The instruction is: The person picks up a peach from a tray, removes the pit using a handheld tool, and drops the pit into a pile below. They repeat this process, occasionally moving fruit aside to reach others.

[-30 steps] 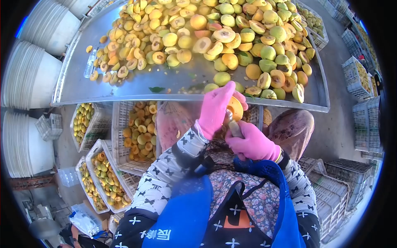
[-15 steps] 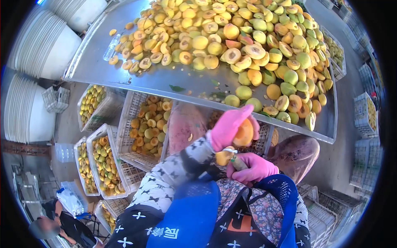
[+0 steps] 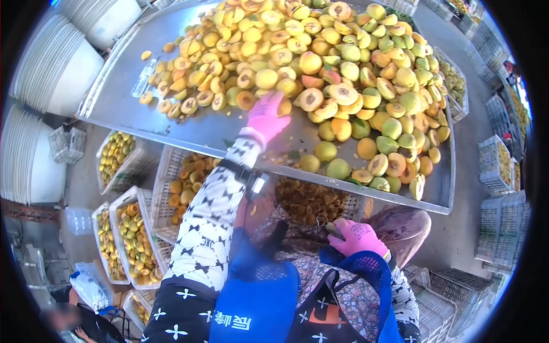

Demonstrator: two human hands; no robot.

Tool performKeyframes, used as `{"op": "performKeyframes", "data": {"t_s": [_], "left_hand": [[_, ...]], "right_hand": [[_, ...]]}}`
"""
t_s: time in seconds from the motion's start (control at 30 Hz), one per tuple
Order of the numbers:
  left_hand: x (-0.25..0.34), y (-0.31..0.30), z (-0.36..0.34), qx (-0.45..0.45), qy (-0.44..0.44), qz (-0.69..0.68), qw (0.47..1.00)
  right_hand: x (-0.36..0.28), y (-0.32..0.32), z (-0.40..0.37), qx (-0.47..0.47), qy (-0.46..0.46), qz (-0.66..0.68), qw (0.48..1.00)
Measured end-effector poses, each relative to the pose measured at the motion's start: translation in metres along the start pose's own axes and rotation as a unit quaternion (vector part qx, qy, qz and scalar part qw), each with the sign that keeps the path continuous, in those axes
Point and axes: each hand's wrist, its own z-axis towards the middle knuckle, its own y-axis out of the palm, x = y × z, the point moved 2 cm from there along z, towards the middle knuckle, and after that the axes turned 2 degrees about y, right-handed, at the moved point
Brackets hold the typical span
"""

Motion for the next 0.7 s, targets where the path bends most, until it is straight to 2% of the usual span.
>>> {"op": "performKeyframes", "data": {"t_s": [0.03,0.07,0.13,0.17,0.2,0.23,0.27,0.3,0.37,0.4,0.43,0.5,0.6,0.67,0.7], "left_hand": [[-0.003,0.021,0.006,0.028,0.095,0.145,0.984],[0.003,0.026,0.010,-0.006,0.073,0.196,0.978],[0.010,0.019,0.011,-0.089,-0.014,0.044,0.995],[0.009,0.015,0.008,-0.130,-0.061,-0.029,0.989],[0.000,0.024,-0.001,-0.142,-0.116,-0.170,0.968],[0.008,0.017,-0.012,-0.162,-0.179,-0.364,0.899],[0.018,0.011,-0.025,-0.175,-0.234,-0.542,0.788],[0.032,0.002,-0.037,-0.182,-0.279,-0.694,0.638],[0.059,-0.017,-0.054,-0.251,-0.243,-0.749,0.563],[0.071,-0.025,-0.059,-0.284,-0.222,-0.774,0.520],[0.080,-0.030,-0.062,-0.313,-0.208,-0.754,0.538],[0.096,-0.038,-0.067,-0.370,-0.175,-0.712,0.570],[0.108,-0.042,-0.073,-0.453,-0.253,-0.584,0.624],[0.119,-0.046,-0.074,-0.342,-0.012,-0.494,0.799],[0.127,-0.050,-0.076,-0.314,0.006,-0.481,0.818]], "right_hand": [[-0.001,-0.002,-0.004,0.007,0.014,0.009,1.000],[-0.003,-0.005,-0.008,0.022,0.039,0.030,0.999],[-0.001,-0.007,-0.017,0.042,0.046,0.071,0.996],[0.001,-0.006,-0.019,0.049,0.046,0.095,0.993],[0.003,-0.005,-0.020,0.054,0.054,0.115,0.990],[0.005,-0.004,-0.020,0.060,0.063,0.134,0.987],[0.006,-0.002,-0.021,0.066,0.074,0.155,0.983],[0.001,-0.008,-0.019,0.090,0.081,0.208,0.971],[-0.015,-0.034,-0.005,0.136,0.098,0.309,0.936],[-0.016,-0.040,0.003,0.192,0.073,0.307,0.929],[-0.016,-0.047,0.012,0.250,0.047,0.302,0.919],[-0.023,-0.073,0.039,0.367,-0.116,0.145,0.912],[-0.036,-0.095,0.067,0.276,-0.140,0.234,0.922],[-0.035,-0.095,0.077,0.159,-0.114,0.354,0.914],[-0.034,-0.092,0.082,0.098,-0.100,0.410,0.901]]}}
